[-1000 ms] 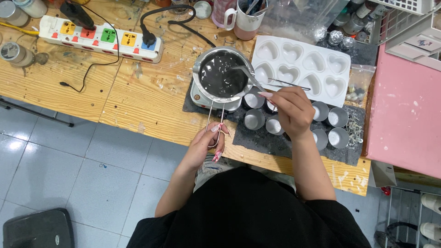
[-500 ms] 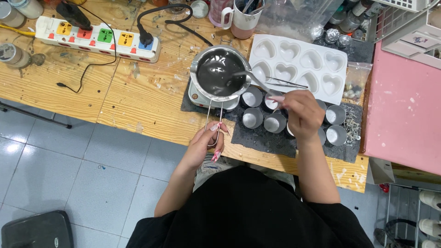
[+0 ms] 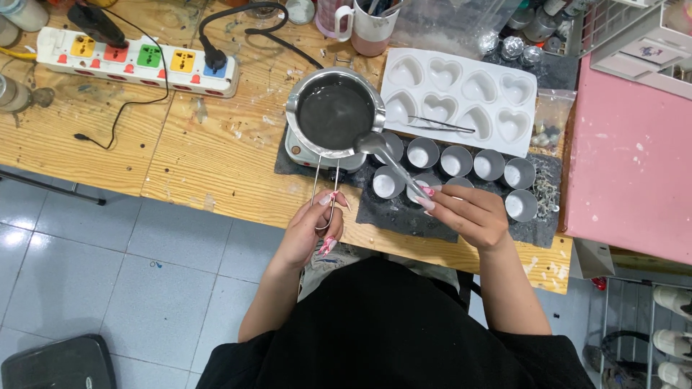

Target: Scoop melted wax from a pot into small candle cups and molds using a spoon.

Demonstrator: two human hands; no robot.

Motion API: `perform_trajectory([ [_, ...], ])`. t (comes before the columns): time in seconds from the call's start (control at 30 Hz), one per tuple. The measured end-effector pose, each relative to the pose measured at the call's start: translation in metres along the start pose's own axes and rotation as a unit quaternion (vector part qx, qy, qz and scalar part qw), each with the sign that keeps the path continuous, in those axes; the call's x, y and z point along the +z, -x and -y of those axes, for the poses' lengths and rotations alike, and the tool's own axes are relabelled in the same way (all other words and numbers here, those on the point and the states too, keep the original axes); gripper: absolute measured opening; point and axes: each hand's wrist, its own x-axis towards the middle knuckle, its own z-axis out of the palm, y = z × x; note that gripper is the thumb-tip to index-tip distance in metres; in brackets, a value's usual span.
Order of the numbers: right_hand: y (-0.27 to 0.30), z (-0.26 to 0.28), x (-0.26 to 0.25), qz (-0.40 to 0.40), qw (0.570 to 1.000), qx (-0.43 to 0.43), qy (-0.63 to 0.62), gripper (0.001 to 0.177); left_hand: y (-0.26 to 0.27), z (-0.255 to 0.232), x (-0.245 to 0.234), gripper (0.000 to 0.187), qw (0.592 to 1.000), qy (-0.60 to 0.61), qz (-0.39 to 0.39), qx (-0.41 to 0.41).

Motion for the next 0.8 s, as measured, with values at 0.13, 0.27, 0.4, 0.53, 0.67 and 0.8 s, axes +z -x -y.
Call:
perform_trajectory([
  [0.13,0.014,-0.002,0.014,-0.024,1.000,-0.006,0.014,0.021,-0.002,0.000,0.002,0.035,1.000,-0.015,-0.002,-0.001],
  [0.27,0.037,-0.006,0.032,-0.101,0.989,0.106,-0.036,0.010,-0.002,0.002,0.004,0.033,1.000,-0.010,0.000,0.008],
  [0.4,0.036,0.004,0.036,-0.166,0.900,0.348,-0.202,0.018,-0.001,0.000,0.008,0.032,1.000,0.005,-0.010,0.007],
  [0.53,0.056,-0.015,0.038,-0.261,0.773,0.487,-0.312,0.025,-0.001,0.001,0.009,0.031,1.000,0.009,-0.017,-0.002],
  [0.67,0.067,-0.035,0.024,-0.334,0.670,0.521,-0.411,0.026,-0.002,0.002,0.011,0.031,1.000,0.007,-0.014,0.003],
  [0.8,0.051,-0.036,0.014,-0.338,0.685,0.504,-0.403,0.027,-0.004,0.006,0.010,0.030,1.000,0.011,-0.010,0.013],
])
